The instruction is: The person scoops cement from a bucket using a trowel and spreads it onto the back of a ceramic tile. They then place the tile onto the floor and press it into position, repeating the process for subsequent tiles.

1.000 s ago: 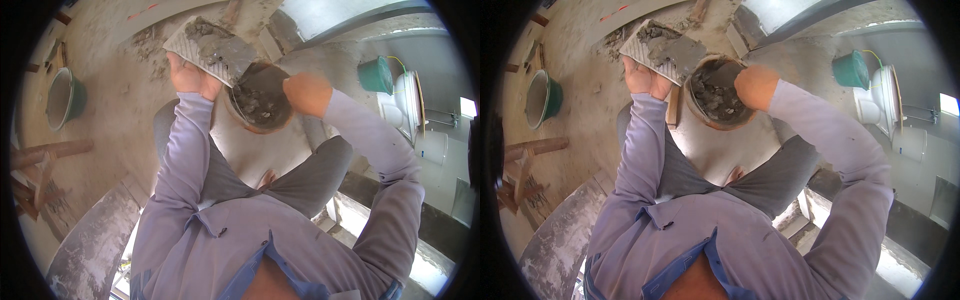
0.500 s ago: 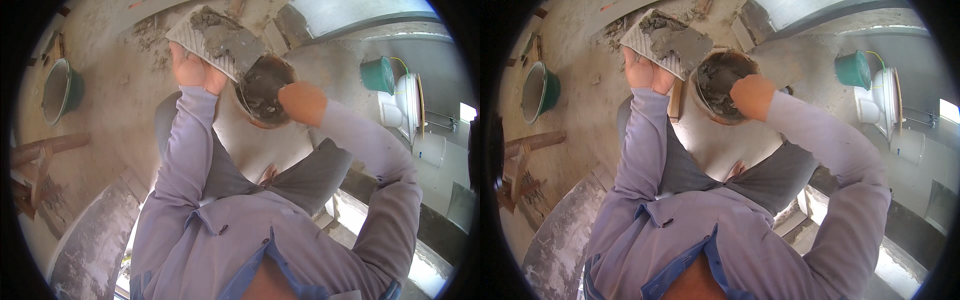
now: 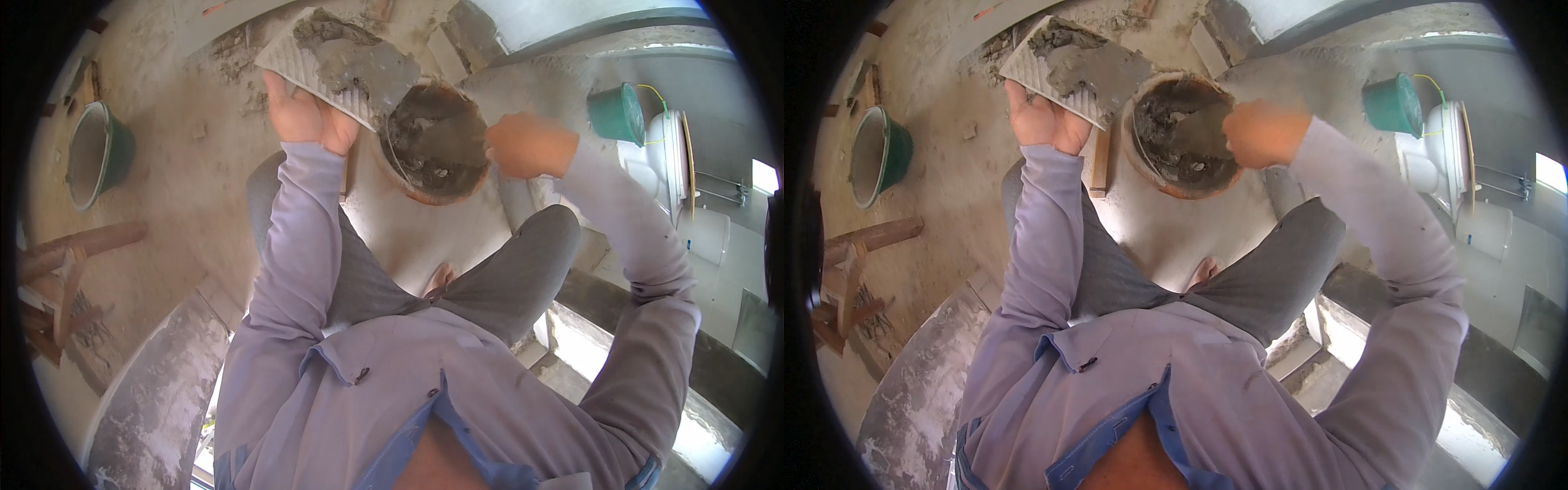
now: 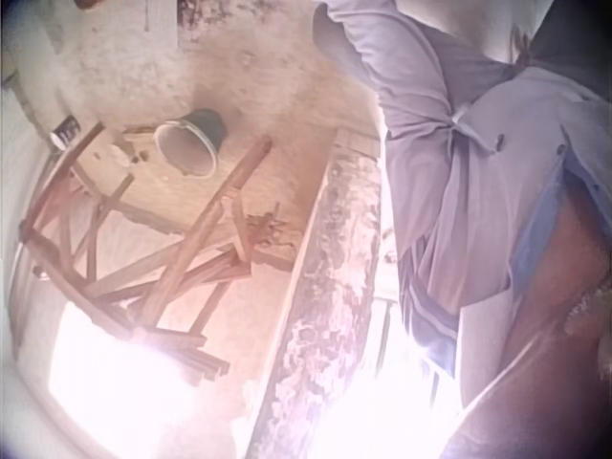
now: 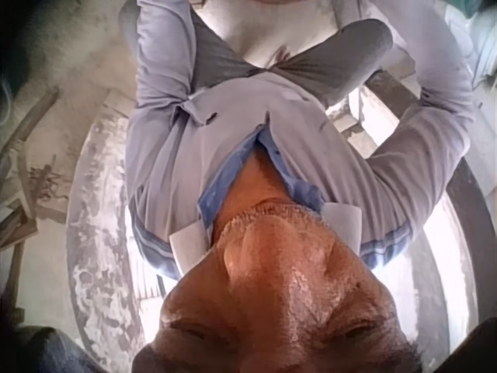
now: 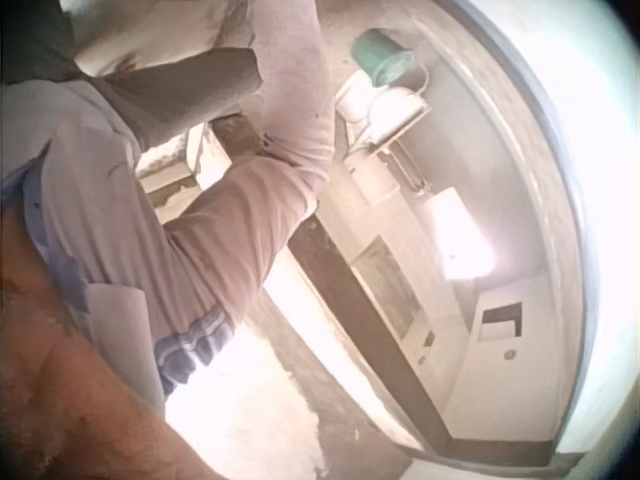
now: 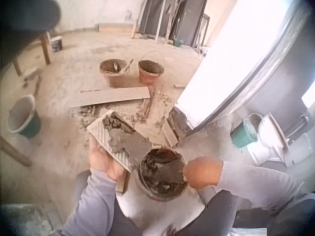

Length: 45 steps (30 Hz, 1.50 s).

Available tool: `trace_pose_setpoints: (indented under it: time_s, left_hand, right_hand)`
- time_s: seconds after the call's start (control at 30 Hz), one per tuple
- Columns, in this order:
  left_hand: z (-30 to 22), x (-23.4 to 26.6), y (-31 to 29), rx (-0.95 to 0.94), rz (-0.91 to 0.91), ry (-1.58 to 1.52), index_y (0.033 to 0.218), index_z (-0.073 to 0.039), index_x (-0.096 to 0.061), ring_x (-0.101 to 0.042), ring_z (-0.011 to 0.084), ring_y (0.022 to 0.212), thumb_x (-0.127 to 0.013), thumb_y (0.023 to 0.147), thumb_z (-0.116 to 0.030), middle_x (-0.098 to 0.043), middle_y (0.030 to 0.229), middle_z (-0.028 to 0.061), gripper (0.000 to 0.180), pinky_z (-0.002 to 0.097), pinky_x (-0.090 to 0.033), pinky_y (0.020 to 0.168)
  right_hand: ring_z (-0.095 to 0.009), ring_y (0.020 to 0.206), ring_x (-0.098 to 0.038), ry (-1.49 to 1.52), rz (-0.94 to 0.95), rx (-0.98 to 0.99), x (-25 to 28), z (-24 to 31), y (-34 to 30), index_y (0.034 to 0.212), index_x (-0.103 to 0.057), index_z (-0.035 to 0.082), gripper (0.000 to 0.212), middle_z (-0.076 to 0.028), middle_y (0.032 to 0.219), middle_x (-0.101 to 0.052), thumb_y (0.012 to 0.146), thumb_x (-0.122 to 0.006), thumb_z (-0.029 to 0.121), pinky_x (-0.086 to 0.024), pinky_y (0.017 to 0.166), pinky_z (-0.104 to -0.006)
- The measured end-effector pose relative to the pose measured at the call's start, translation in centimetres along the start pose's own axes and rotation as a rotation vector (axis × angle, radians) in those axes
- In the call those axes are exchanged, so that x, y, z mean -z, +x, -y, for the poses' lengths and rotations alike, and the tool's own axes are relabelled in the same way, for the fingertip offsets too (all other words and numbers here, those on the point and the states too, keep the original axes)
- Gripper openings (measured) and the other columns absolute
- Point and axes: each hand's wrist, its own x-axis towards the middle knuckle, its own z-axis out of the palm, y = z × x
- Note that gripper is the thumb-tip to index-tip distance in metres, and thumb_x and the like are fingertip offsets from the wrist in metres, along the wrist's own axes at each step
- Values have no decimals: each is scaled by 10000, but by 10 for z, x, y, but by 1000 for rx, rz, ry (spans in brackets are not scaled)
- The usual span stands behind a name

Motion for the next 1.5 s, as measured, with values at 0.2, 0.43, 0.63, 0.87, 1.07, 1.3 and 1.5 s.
trace_pose_setpoints:
  time_s: [0.2, 0.43, 0.63, 0.87, 1.07, 1.3, 1.5]
  left_hand:
    - [-10, 23, 6, 133, 271, -296, 1416, -47, -377, -410, 368, 1292, -347, 973, -568, -440, 1416, 156, 685, 558, -308, 1097]
    - [-4, 10, 1, 42, 119, -171, 1387, -29, -405, -435, 351, 1263, -392, 960, -559, -457, 1387, 154, 681, 525, -341, 1080]
    - [-13, 21, 2, 161, 207, -311, 1362, -36, -457, -425, 374, 1286, -412, 978, -451, -477, 1390, 168, 567, 557, -309, 1100]
    - [-10, 21, 1, 224, 275, -289, 1381, -35, -428, -421, 385, 1289, -345, 1007, -456, -459, 1402, 177, 569, 557, -317, 1095]
    - [-6, 22, -1, 204, 217, -97, 1394, -41, -401, -448, 381, 1260, -294, 1017, -474, -484, 1370, 175, 584, 542, -339, 1080]
    - [11, 24, -10, 266, -70, 100, 1412, -49, -379, -451, 380, 1255, -276, 1017, -485, -471, 1384, 169, 597, 539, -336, 1085]
    - [50, 4, -22, 368, -310, 376, 1426, -36, -342, -418, 391, 1291, -232, 1013, -512, -441, 1408, 179, 639, 542, -333, 1093]
  right_hand:
    - [-350, 803, -676, -14, 103, 1, -1, -6, 20, 825, -708, -32, 317, -204, 831, -688, 866, -524, 222, -525, 705, -459]
    - [-319, 618, -652, 96, 269, 7, 3, 1, 47, 742, -650, -70, 411, -171, 620, -638, 875, -449, 263, -517, 610, -445]
    - [-245, 525, -591, 289, 234, 49, -1, -12, 33, 818, -630, -7, 327, -120, 617, -598, 890, -490, 279, -478, 489, -382]
    - [-135, 459, -503, 680, 300, 41, -39, -45, 17, 909, -615, 54, 273, -36, 622, -540, 927, -490, 297, -400, 424, -319]
    - [-78, 487, -477, 1139, 166, 108, -118, -59, 7, 901, -596, 66, 329, 6, 640, -514, 953, -492, 374, -370, 413, -253]
    - [-71, 485, -464, 1289, 69, 13, -126, -67, -67, 931, -591, 61, 285, 3, 645, -512, 947, -503, 332, -372, 423, -237]
    - [-85, 508, -491, 1433, -215, -34, -142, -65, -138, 975, -599, 28, 275, 1, 639, -511, 922, -545, 293, -401, 468, -242]
